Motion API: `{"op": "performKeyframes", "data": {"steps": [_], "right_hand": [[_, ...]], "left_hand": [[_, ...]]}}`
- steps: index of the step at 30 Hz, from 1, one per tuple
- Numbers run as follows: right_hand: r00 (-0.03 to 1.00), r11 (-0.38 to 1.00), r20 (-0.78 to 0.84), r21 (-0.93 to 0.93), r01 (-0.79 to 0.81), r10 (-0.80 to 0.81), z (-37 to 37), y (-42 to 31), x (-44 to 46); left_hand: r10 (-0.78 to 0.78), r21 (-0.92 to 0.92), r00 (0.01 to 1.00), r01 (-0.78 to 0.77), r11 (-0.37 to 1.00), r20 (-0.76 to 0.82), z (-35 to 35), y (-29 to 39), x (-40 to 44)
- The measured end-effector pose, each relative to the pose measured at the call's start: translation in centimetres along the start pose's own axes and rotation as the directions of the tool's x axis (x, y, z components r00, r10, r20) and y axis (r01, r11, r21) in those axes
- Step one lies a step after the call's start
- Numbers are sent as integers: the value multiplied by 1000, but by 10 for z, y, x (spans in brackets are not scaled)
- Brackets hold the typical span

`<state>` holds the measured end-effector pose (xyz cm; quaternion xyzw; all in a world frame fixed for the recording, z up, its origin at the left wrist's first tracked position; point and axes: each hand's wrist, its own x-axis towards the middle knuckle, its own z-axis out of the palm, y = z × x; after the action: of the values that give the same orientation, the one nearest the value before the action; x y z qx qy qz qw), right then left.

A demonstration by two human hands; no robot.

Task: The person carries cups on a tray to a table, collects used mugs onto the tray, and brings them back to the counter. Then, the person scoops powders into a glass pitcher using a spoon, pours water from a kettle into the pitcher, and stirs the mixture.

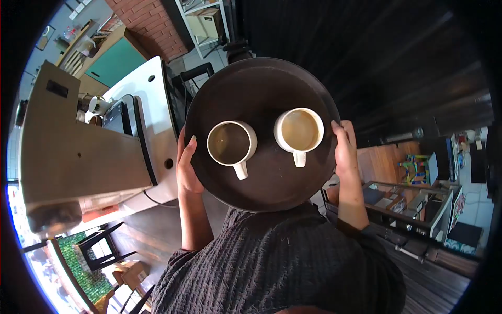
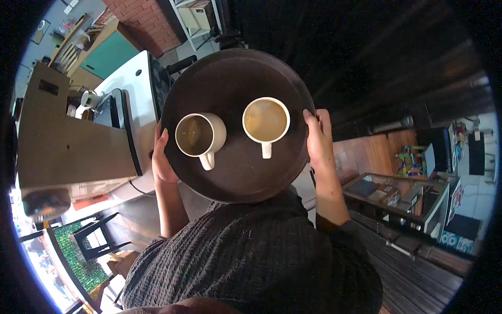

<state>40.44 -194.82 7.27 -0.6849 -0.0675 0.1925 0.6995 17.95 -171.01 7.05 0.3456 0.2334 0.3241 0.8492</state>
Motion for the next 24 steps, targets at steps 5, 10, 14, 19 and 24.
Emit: {"op": "performKeyframes", "data": {"steps": [5,10,14,19,24], "right_hand": [[986,984,153,-149,93,-70,58,-22,84],[956,997,291,-56,57,-38,112,-18,151],[934,990,356,-118,75,-28,160,-27,194],[851,970,524,-187,157,-37,209,-37,277],[710,948,700,-168,271,-79,254,-54,368]], "left_hand": [[43,-63,998,-46,997,-51,5,19,61],[122,-12,983,-125,992,-137,-2,36,98],[176,40,941,-172,984,-288,-18,38,125],[241,62,850,-240,969,-469,-1,33,164],[318,96,788,-317,944,-527,40,35,220]]}}
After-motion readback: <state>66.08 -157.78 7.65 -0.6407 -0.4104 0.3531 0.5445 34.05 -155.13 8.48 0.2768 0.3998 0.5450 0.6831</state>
